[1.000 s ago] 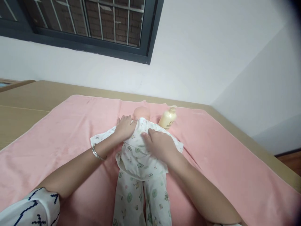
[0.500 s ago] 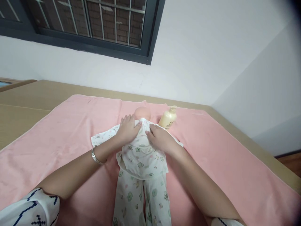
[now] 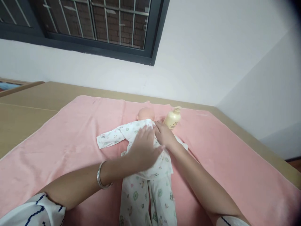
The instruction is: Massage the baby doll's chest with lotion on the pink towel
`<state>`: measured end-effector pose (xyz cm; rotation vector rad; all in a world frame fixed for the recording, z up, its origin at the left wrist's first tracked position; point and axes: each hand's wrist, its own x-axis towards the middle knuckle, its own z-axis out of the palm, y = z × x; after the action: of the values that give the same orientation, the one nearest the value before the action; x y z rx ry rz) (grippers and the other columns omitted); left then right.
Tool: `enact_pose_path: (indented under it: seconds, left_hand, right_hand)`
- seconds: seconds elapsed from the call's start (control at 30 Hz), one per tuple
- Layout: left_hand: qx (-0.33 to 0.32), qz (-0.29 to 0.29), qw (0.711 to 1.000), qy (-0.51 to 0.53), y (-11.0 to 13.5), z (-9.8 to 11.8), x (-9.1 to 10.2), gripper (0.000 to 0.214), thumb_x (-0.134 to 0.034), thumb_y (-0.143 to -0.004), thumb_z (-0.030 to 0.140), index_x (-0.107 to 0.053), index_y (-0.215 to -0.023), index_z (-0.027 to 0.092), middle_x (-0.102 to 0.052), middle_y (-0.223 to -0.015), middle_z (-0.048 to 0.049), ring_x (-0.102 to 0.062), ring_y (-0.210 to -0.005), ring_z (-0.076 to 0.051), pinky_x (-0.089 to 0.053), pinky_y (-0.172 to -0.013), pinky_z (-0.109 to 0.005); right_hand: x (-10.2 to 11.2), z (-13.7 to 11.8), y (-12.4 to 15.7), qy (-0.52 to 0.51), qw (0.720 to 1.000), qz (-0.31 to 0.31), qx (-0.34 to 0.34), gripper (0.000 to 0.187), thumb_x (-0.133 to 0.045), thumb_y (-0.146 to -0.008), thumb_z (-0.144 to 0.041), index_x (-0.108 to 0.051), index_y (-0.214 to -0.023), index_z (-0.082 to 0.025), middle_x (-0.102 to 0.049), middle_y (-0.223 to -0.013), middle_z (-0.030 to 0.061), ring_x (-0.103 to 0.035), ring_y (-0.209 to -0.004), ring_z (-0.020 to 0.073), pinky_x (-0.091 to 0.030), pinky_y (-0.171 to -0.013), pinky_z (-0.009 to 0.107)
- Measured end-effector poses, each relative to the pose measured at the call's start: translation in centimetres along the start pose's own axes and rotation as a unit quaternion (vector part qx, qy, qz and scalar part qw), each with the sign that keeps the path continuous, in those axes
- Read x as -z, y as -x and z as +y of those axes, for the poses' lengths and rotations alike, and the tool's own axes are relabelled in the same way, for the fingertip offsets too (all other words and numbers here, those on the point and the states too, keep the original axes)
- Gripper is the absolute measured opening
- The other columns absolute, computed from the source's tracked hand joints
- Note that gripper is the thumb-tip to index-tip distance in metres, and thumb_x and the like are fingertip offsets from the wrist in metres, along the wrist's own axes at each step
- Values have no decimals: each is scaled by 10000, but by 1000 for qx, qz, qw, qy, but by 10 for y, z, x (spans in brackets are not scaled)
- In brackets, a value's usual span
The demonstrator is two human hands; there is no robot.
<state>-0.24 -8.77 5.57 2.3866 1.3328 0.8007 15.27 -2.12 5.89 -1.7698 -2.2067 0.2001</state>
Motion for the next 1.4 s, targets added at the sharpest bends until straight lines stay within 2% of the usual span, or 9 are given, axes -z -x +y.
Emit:
enact_pose_path:
  seconds: [0.1,0.23,0.43,0.6,0.73,0.87,1.07,1.2,1.4]
  left_hand:
    - [82,84,993,-16,-32,-36,3,626,-332,-1000,434,-374,-1478,30,-425,-1552,-228,-253,-1522,-362,-180,-1253,-541]
    - [137,47,989,-38,-53,-67,-4,592,-305,-1015,418,-395,-1463,41,-422,-1543,-258,-291,-1503,-381,-213,-1222,-591]
    - [13,-56,997,-47,-13,-21,-7,612,-466,-957,418,-401,-1486,117,-292,-1624,-233,-202,-1536,-386,-248,-1211,-589]
    - [-20,-53,998,-28,-10,-11,6,409,-480,-930,338,-582,-1278,150,-458,-1538,-182,-349,-1479,-329,-329,-1189,-514]
    - [97,54,993,-34,-47,-56,8,513,-429,-967,372,-473,-1395,91,-436,-1531,-225,-374,-1451,-339,-327,-1174,-507]
    - [124,-3,992,-36,-67,-83,3,459,-330,-1012,422,-572,-1269,128,-637,-1301,-175,-553,-1271,-310,-376,-1111,-496]
    - [26,-6,994,-103,-27,-34,6,402,-443,-969,417,-578,-1219,133,-620,-1255,-180,-548,-1207,-337,-428,-1037,-492]
    - [-52,-15,995,-84,-4,-5,18,322,-406,-993,400,-619,-1061,168,-654,-1054,-133,-588,-1031,-300,-451,-989,-496]
    - [76,79,991,-81,-41,-46,24,382,-401,-992,404,-605,-1186,147,-642,-1160,-156,-546,-1184,-321,-416,-1040,-487]
  right_hand:
    - [16,-32,33,62,997,-46,-15,446,-294,-1036,-312,-558,-1318,-89,-570,-1392,235,-551,-1262,333,-443,-997,429]
    - [36,-63,64,85,992,-93,15,420,-331,-1032,-319,-577,-1321,-140,-578,-1408,188,-543,-1296,331,-456,-1011,433]
    - [12,-12,13,-27,992,125,0,560,-309,-1024,-371,-423,-1489,-80,-324,-1616,196,-223,-1528,324,-258,-1207,517]
    - [-21,20,-16,-78,994,74,-21,535,-243,-1044,-420,-584,-1328,-122,-591,-1398,186,-441,-1408,300,-345,-1146,481]
    - [-11,-14,10,19,999,39,-1,466,-254,-1049,-343,-608,-1245,-111,-642,-1297,197,-520,-1299,313,-362,-1103,458]
    - [15,-47,36,86,996,-24,-29,389,-329,-1020,-343,-635,-1147,-140,-705,-1090,190,-650,-1022,322,-470,-831,390]
    - [17,-11,9,-3,996,73,-52,422,-339,-1019,-365,-569,-1309,-163,-694,-1170,150,-635,-1073,297,-458,-838,365]
    - [3,7,-6,-68,998,4,15,448,-262,-1053,-405,-614,-1150,-145,-686,-1151,139,-616,-1082,259,-451,-908,352]
    - [28,-41,39,45,996,-75,-3,410,-314,-1043,-449,-610,-1039,-166,-680,-1073,166,-626,-998,294,-436,-787,356]
